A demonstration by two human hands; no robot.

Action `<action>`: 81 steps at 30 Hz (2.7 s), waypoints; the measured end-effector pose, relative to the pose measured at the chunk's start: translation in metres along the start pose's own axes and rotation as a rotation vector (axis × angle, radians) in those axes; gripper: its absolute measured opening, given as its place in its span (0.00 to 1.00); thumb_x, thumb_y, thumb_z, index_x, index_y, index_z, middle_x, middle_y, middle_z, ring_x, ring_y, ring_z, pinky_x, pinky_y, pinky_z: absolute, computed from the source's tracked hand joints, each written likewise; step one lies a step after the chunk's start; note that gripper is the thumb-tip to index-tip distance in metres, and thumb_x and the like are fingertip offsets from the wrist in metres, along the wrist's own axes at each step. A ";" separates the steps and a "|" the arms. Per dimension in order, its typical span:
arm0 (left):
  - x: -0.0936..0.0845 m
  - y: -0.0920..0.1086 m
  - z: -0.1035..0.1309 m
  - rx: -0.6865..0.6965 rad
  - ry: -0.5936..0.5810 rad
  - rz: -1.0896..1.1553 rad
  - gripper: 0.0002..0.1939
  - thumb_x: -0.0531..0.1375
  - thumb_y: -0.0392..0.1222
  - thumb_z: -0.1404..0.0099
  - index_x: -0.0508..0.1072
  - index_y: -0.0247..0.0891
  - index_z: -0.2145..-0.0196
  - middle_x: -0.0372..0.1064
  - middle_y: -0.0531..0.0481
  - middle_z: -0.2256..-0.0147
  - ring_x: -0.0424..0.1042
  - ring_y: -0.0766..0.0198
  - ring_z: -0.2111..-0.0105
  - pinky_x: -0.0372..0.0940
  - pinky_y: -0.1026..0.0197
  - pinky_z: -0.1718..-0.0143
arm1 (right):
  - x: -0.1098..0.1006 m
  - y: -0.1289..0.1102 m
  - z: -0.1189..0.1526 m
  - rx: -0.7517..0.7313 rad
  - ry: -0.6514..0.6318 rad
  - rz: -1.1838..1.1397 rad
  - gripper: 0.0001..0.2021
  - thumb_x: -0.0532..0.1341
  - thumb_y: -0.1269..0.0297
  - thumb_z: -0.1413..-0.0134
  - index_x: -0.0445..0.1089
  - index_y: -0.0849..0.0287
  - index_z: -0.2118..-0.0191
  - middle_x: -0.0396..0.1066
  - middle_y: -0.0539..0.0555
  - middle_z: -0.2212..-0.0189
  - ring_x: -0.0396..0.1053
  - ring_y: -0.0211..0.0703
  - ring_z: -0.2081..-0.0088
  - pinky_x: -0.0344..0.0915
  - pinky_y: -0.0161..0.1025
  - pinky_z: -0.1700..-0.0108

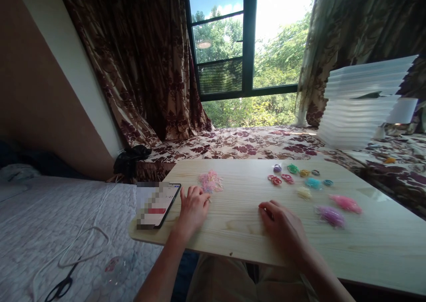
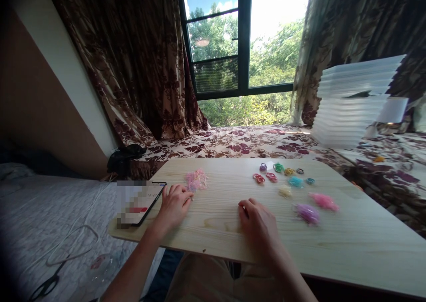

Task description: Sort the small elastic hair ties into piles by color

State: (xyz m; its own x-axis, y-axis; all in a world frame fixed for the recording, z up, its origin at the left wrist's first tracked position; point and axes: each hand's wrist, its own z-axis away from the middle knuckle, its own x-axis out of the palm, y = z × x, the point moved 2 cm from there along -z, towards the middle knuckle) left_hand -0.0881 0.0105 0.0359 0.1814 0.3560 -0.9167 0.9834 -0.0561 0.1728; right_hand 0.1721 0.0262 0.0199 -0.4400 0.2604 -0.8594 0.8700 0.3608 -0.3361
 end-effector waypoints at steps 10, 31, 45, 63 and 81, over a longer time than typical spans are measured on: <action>-0.008 -0.004 -0.012 0.037 -0.060 -0.040 0.11 0.58 0.34 0.37 0.80 0.45 0.65 0.75 0.46 0.60 0.65 0.52 0.49 0.44 0.34 0.37 | -0.001 -0.001 0.001 -0.002 -0.015 -0.013 0.15 0.51 0.63 0.40 0.75 0.55 0.62 0.76 0.52 0.66 0.73 0.43 0.65 0.58 0.37 0.65; -0.006 0.011 -0.033 0.242 -0.053 -0.093 0.11 0.57 0.27 0.43 0.76 0.40 0.73 0.75 0.43 0.68 0.68 0.50 0.54 0.44 0.36 0.37 | 0.000 -0.001 0.000 -0.009 0.013 -0.017 0.15 0.51 0.62 0.40 0.74 0.54 0.65 0.75 0.51 0.69 0.72 0.42 0.68 0.57 0.37 0.67; 0.017 0.073 -0.020 0.295 0.076 0.094 0.10 0.57 0.30 0.41 0.75 0.40 0.74 0.73 0.47 0.70 0.68 0.54 0.56 0.53 0.41 0.40 | -0.002 -0.004 0.002 0.014 0.008 -0.027 0.14 0.51 0.63 0.40 0.74 0.53 0.66 0.75 0.51 0.69 0.71 0.41 0.66 0.56 0.37 0.66; 0.024 0.101 -0.002 0.366 0.174 0.253 0.09 0.56 0.30 0.37 0.73 0.40 0.72 0.73 0.49 0.69 0.67 0.55 0.54 0.49 0.39 0.38 | -0.004 -0.007 0.002 -0.049 -0.001 -0.176 0.12 0.55 0.61 0.42 0.75 0.54 0.60 0.73 0.51 0.67 0.69 0.38 0.71 0.62 0.37 0.66; 0.027 0.101 -0.002 0.349 0.161 0.317 0.08 0.57 0.30 0.38 0.73 0.40 0.72 0.73 0.51 0.69 0.68 0.57 0.55 0.48 0.40 0.37 | -0.005 -0.006 0.002 -0.084 0.045 -0.199 0.10 0.56 0.64 0.43 0.75 0.54 0.61 0.72 0.51 0.67 0.67 0.37 0.72 0.62 0.36 0.66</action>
State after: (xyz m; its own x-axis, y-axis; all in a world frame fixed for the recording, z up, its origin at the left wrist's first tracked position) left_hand 0.0159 0.0159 0.0292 0.4952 0.4089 -0.7665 0.8297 -0.4841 0.2778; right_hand 0.1693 0.0207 0.0253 -0.6122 0.2157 -0.7607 0.7442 0.4822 -0.4622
